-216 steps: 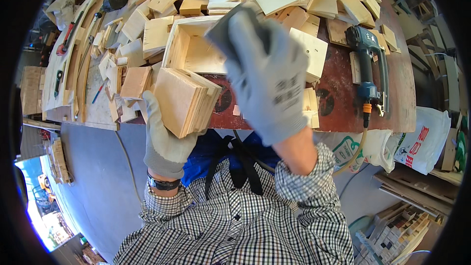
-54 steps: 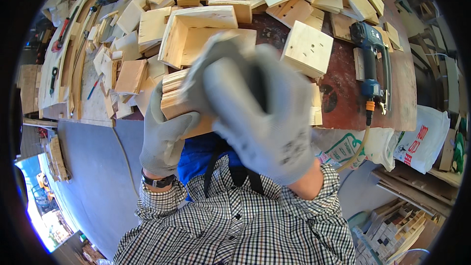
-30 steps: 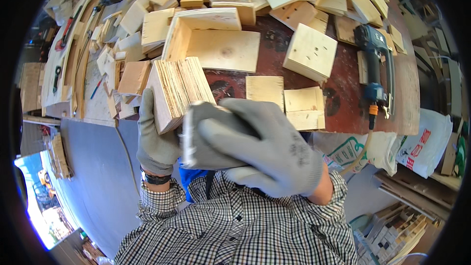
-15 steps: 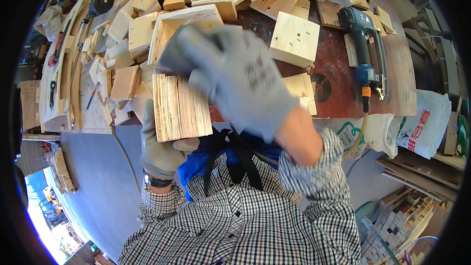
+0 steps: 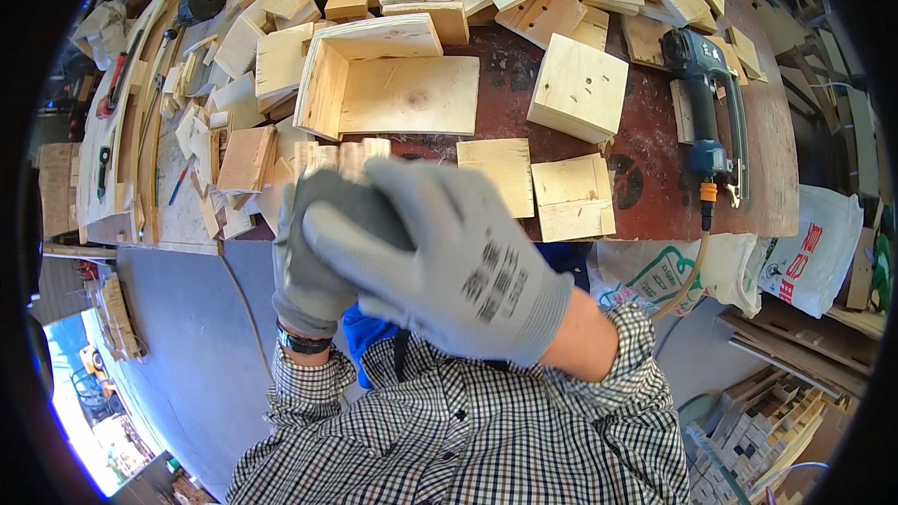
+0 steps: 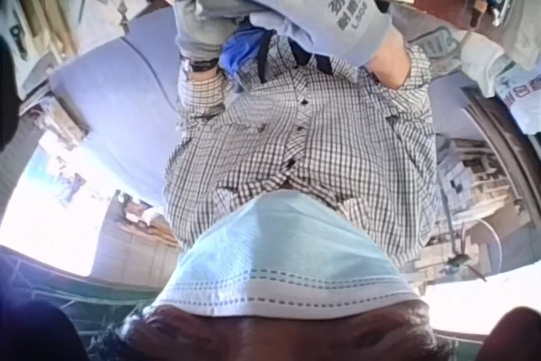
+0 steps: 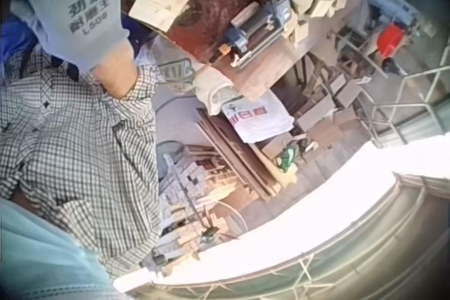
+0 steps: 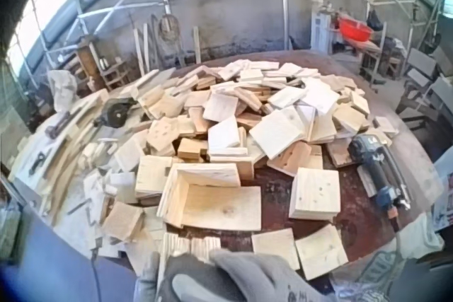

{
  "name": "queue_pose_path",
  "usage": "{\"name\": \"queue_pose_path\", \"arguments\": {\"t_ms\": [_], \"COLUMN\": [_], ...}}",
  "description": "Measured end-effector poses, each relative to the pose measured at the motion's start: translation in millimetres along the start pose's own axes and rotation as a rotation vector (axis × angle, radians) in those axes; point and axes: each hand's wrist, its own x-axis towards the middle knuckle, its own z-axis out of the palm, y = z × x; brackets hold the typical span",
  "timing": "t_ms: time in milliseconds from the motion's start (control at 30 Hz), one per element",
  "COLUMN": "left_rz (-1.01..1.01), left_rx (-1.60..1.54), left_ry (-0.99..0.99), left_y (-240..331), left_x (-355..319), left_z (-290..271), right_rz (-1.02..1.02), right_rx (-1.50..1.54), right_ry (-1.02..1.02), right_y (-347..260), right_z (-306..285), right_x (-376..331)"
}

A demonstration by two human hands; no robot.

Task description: The person assembles small wooden boxes by nailing pieces together with a nail gun, then smoothing edges with a sanding block. They handle multiple box components, aligning and fastening them on a cluttered workbench.

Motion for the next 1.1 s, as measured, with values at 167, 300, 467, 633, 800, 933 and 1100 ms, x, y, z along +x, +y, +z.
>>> {"name": "queue_pose_path", "arguments": {"t_ms": [167,300,467,633,800,933,1100], "left_rz": [0.066,-0.098,-0.051,0.104,-0.026,-0.077,-0.003], "left_rx": [-0.017,-0.026,0.064,0.047,-0.243,-0.274,-0.177], "left_ry": [0.296,0.011,0.189,0.468,0.066,0.1,0.167], "left_y": [-16.7,6.3,10.0,1.2,14.5,5.9,-3.8], "left_x": [-4.0,-4.1,-9.4,1.2,-2.5,-1.9,-5.3], "left_z": [10.8,-16.4,-10.6,19.4,-17.0,3.9,3.0], "right_rz": [0.267,0.293,0.187,0.079,0.513,0.631,0.324], "right_rx": [-0.103,0.162,-0.001,0.164,0.85,0.932,0.385], "right_ry": [0.288,0.4,-0.004,-0.107,0.342,0.34,0.25], "right_y": [60.9,46.2,12.2,3.4,16.3,11.5,7.6], "right_z": [11.1,-6.8,-3.5,-14.2,-8.5,-10.2,18.9], "right_x": [30.9,19.8,14.2,-18.2,-22.1,-6.5,4.8]}}
